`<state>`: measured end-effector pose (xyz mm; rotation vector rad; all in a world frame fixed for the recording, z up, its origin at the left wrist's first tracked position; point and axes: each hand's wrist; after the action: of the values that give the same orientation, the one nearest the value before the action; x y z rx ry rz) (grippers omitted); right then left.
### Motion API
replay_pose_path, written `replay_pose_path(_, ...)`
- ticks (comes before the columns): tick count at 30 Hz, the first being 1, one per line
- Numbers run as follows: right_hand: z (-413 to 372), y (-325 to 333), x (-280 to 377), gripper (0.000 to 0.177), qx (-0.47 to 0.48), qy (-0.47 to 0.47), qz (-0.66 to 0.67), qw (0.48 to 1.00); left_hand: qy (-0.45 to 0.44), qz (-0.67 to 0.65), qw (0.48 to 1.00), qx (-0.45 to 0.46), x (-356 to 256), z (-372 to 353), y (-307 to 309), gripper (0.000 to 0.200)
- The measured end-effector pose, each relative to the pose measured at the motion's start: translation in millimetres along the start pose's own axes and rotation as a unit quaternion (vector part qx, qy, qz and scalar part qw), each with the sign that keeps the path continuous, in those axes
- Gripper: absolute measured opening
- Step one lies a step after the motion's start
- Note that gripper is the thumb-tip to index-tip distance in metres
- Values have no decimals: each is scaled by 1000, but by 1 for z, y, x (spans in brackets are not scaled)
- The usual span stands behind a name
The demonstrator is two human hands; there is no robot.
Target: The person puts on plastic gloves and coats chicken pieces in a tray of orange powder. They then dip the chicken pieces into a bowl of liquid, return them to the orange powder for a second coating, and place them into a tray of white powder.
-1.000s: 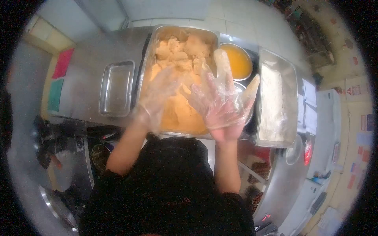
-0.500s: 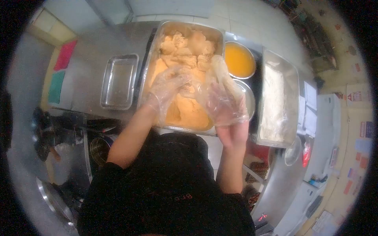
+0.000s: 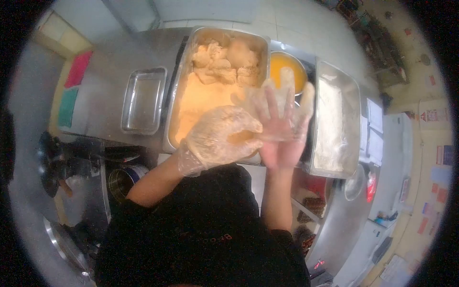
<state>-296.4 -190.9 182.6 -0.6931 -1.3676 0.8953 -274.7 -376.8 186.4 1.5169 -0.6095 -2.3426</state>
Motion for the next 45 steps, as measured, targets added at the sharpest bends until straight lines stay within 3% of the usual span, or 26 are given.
replay_pose_path(4,16,3,-10,77,23,17,27,999,28,21,999,25,-1,12,-1,30)
replay_pose_path(5,22,17,-13,74,118,9,118,986,25,20,999,26,-3,16,0,30)
replay_pose_path(6,24,13,-14,74,118,12,117,986,33,58,998,25,-5,20,2,36)
replay_pose_path(8,24,-1,-23,69,8,30,-47,998,38,96,994,24,-5,25,3,41)
replay_pose_path(11,24,-3,-29,63,3,25,-1,1000,16,144,989,-20,-5,30,3,38)
replay_pose_path(13,26,-4,-35,62,-2,19,14,1000,-55,161,983,-70,-2,30,2,32)
replay_pose_path(14,26,-7,-39,61,-6,27,8,1000,-57,162,983,-70,-1,32,2,32)
replay_pose_path(16,28,-12,-45,60,-8,35,4,999,49,219,974,-28,0,35,-1,26)
replay_pose_path(19,39,-17,-47,57,-34,83,-5,996,21,170,985,-37,7,36,-1,22)
replay_pose_path(22,58,-10,-45,57,-17,13,53,998,-25,91,995,-40,5,35,2,19)
replay_pose_path(25,67,-3,-48,60,-73,15,7,997,-4,114,993,-24,2,35,-2,19)
replay_pose_path(28,67,-15,-48,59,-49,76,99,991,-7,134,990,-47,-3,34,-1,19)
replay_pose_path(30,57,-39,-38,72,14,34,162,986,-7,153,987,-43,-2,33,-3,19)
replay_pose_path(32,59,-36,-37,82,48,29,129,990,-5,169,985,-38,-2,31,-3,20)
replay_pose_path(34,58,-46,-32,91,72,57,-19,996,-29,151,988,-28,-4,30,0,20)
replay_pose_path(38,59,-43,-34,94,58,99,-7,993,-38,87,995,-42,-1,28,-5,21)
replay_pose_path(40,58,-45,-28,95,108,19,42,993,-43,136,990,-19,-9,32,2,21)
replay_pose_path(44,54,-44,-27,100,93,29,5,995,-38,81,996,-11,-15,35,21,22)
replay_pose_path(45,55,-41,-23,99,120,11,60,991,15,32,999,-25,-24,36,39,25)
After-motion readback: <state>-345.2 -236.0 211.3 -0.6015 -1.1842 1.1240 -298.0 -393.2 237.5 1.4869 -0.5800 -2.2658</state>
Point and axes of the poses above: each hand's wrist, its own z-axis towards the middle knuckle, its own y-axis out of the back of the hand, x = y × z, and after that the axes turned 13 degrees about y, right-handed
